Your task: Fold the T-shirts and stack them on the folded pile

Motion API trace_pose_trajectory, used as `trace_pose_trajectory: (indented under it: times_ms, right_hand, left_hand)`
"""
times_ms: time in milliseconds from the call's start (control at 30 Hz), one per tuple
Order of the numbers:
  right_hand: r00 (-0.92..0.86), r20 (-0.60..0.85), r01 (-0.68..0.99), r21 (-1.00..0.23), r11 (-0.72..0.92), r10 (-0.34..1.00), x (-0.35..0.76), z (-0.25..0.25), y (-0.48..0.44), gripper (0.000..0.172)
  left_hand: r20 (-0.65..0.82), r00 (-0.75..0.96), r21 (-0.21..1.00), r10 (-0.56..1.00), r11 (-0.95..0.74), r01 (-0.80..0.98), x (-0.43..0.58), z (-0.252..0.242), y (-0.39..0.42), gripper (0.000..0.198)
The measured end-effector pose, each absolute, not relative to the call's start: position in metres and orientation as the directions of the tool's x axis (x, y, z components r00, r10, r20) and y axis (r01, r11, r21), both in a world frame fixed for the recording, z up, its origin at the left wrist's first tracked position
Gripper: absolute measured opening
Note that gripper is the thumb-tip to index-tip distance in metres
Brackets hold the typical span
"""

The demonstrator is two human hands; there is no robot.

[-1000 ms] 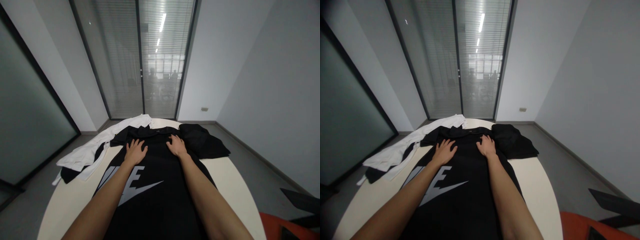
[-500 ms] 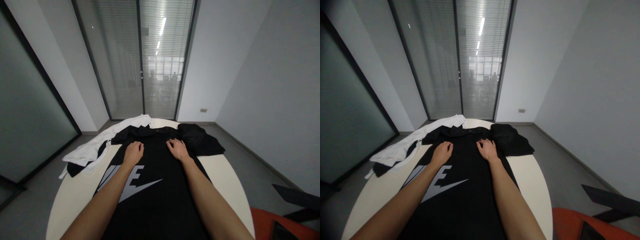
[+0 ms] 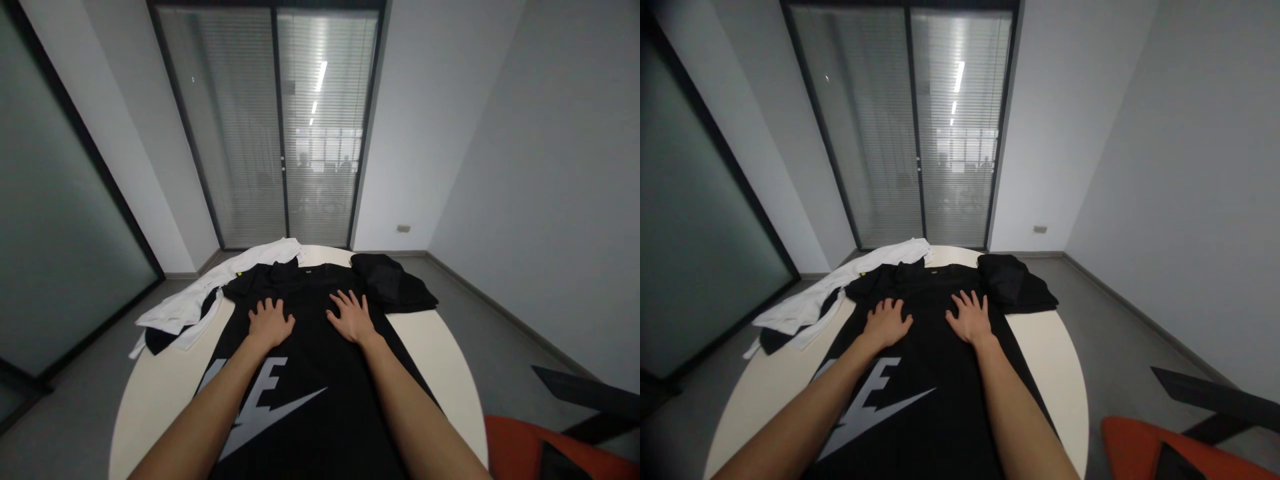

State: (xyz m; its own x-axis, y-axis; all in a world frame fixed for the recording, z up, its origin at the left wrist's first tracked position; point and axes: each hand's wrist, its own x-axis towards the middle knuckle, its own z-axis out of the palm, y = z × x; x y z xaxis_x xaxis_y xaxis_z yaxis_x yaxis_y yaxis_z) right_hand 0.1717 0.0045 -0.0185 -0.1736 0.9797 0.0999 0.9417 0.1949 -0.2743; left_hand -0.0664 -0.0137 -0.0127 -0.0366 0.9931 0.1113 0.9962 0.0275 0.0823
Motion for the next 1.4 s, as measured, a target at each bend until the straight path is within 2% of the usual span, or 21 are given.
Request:
trace_pose_trajectory:
  times_ms: [167,333,467,567,733,833,967,1100,1200,1300,1400]
  right_hand:
    - [-0.133,0.037,0.956,-0.26,0.138,0.99,0.169,-0.019,-0.003,0.066]
    - [-0.083,0.001,0.969,-0.235,0.08,0.997,0.169,-0.018,0.003,0.072]
    - [-0.049,-0.108,0.977,-0.213,0.025,0.993,0.161,-0.001,0.019,0.076]
    - [-0.034,-0.082,0.983,-0.184,0.018,0.996,0.15,0.004,0.03,0.075]
    - [-0.055,0.004,0.967,-0.249,0.054,0.998,0.147,-0.016,0.04,0.076]
    - [-0.052,-0.051,0.96,-0.277,0.036,0.997,0.155,-0.021,0.049,0.081]
    - [-0.056,-0.146,0.951,-0.309,0.008,0.988,0.165,-0.018,0.06,0.085]
    - [-0.054,-0.024,0.944,-0.328,0.043,0.998,0.168,-0.018,0.061,0.076]
    - [-0.017,0.122,0.934,-0.352,0.059,0.992,0.177,-0.011,0.064,0.053]
    - [0.132,0.25,0.909,-0.416,-0.016,0.959,0.202,0.001,0.071,0.038]
    - [0.363,0.355,0.874,-0.451,-0.183,0.861,0.237,0.01,0.075,0.039]
  left_hand:
    - [0.148,-0.149,0.095,0.978,0.135,0.986,-0.045,-0.011,-0.003,0.055]
    - [0.17,-0.079,0.158,0.982,0.052,0.986,-0.048,-0.029,0.013,0.059]
    - [0.143,-0.036,0.18,0.989,0.009,0.984,-0.062,-0.029,0.021,0.06]
    - [0.144,-0.029,0.19,0.989,0.001,0.982,-0.069,-0.027,0.022,0.061]
    - [0.209,0.033,0.239,0.977,-0.084,0.967,-0.071,-0.026,0.018,0.055]
    - [0.248,0.082,0.252,0.965,-0.146,0.957,-0.068,-0.025,0.016,0.051]
    - [0.204,0.122,0.187,0.971,-0.161,0.969,-0.062,-0.027,0.017,0.055]
    - [0.17,0.143,0.159,0.975,-0.17,0.972,-0.061,-0.031,0.019,0.059]
    - [0.166,0.145,0.16,0.975,-0.171,0.972,-0.062,-0.034,0.021,0.06]
    - [0.169,0.142,0.168,0.975,-0.17,0.971,-0.063,-0.037,0.023,0.059]
    - [0.173,0.139,0.174,0.975,-0.17,0.97,-0.063,-0.037,0.023,0.058]
